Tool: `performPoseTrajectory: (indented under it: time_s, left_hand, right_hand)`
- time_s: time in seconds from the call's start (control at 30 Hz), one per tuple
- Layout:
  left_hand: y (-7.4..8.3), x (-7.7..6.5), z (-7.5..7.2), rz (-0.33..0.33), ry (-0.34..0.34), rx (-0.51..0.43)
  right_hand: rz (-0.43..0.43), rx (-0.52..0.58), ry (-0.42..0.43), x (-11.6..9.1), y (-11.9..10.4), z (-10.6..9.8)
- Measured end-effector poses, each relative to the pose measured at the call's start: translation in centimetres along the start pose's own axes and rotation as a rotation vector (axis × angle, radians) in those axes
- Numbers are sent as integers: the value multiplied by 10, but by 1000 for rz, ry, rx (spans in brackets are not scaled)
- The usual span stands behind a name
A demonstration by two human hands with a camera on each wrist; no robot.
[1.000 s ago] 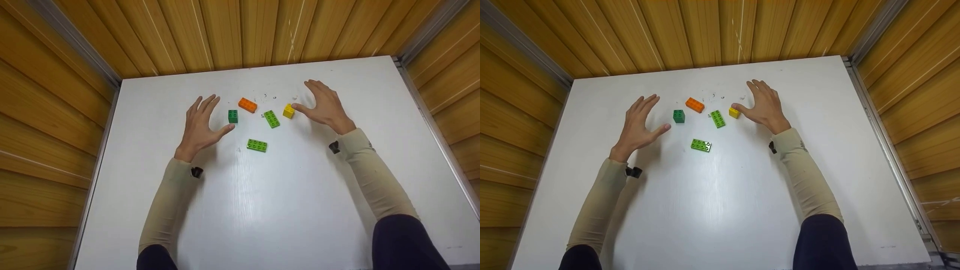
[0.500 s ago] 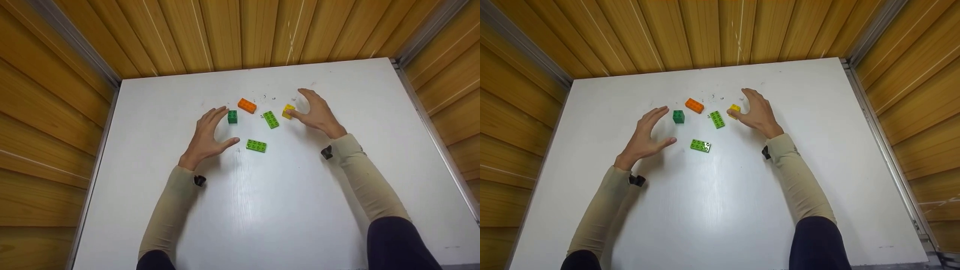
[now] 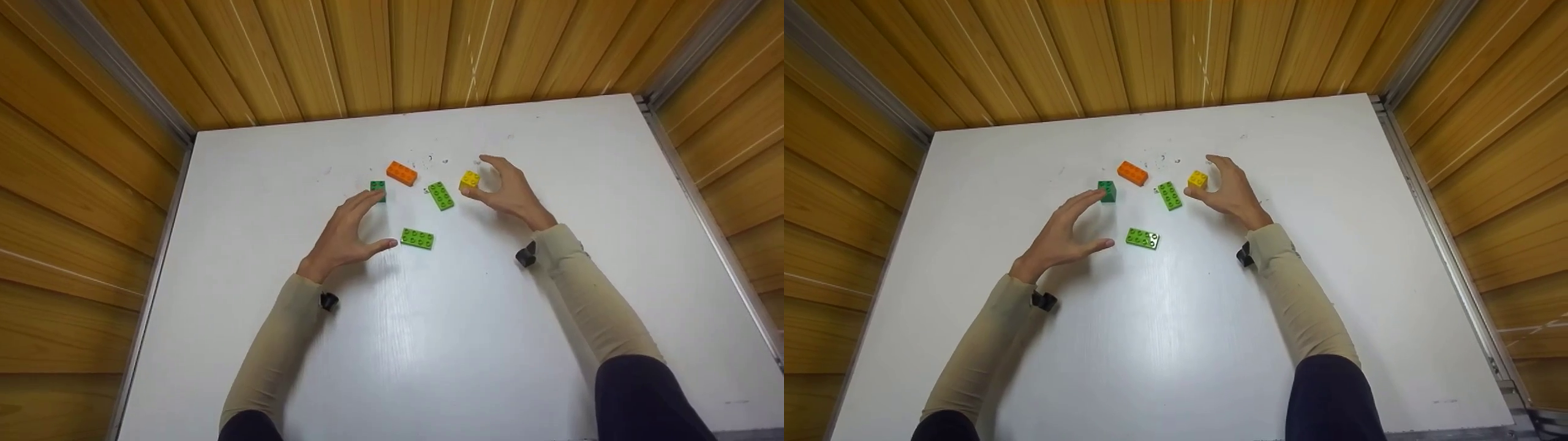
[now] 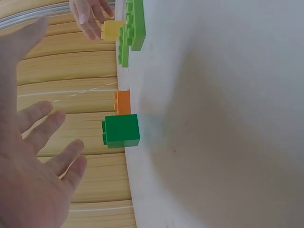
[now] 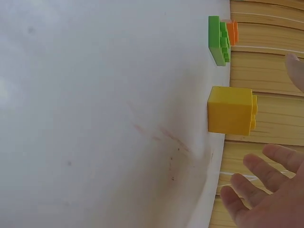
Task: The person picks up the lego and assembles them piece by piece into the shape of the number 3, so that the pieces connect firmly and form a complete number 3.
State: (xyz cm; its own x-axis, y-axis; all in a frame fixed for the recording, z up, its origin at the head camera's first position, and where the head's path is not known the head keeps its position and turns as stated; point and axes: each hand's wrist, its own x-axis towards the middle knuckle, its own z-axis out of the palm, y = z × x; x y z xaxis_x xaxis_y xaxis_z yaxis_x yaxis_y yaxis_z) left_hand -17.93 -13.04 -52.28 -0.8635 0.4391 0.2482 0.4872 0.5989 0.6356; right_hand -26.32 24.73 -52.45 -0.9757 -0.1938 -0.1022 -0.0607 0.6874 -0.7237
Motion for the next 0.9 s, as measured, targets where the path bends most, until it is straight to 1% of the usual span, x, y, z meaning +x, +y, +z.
performPoseTrajectory:
  time_s: [0.1,0.2,0.33,0.47,0.57,0.73,0.9]
  left_hand:
    - [1,-1,3,2,-36,-2]
    - [1,0,7,-12,-84,-20]
    - [0,2,12,-53,-145,-70]
    - [-1,5,17,-92,-183,-130]
    - [-2,7,21,-110,-207,-153]
    - [-1,10,28,-125,-241,-159]
    - [0,15,36,-139,-262,-131]
  right_hand:
    - [-6,24,-3,0,2,4]
    - [-7,44,4,0,2,6]
    - [-8,65,14,0,2,10]
    - [-19,85,14,1,3,13]
    - [-32,104,15,1,5,14]
    - [-33,115,9,1,8,16]
    - [-17,124,11,1,8,18]
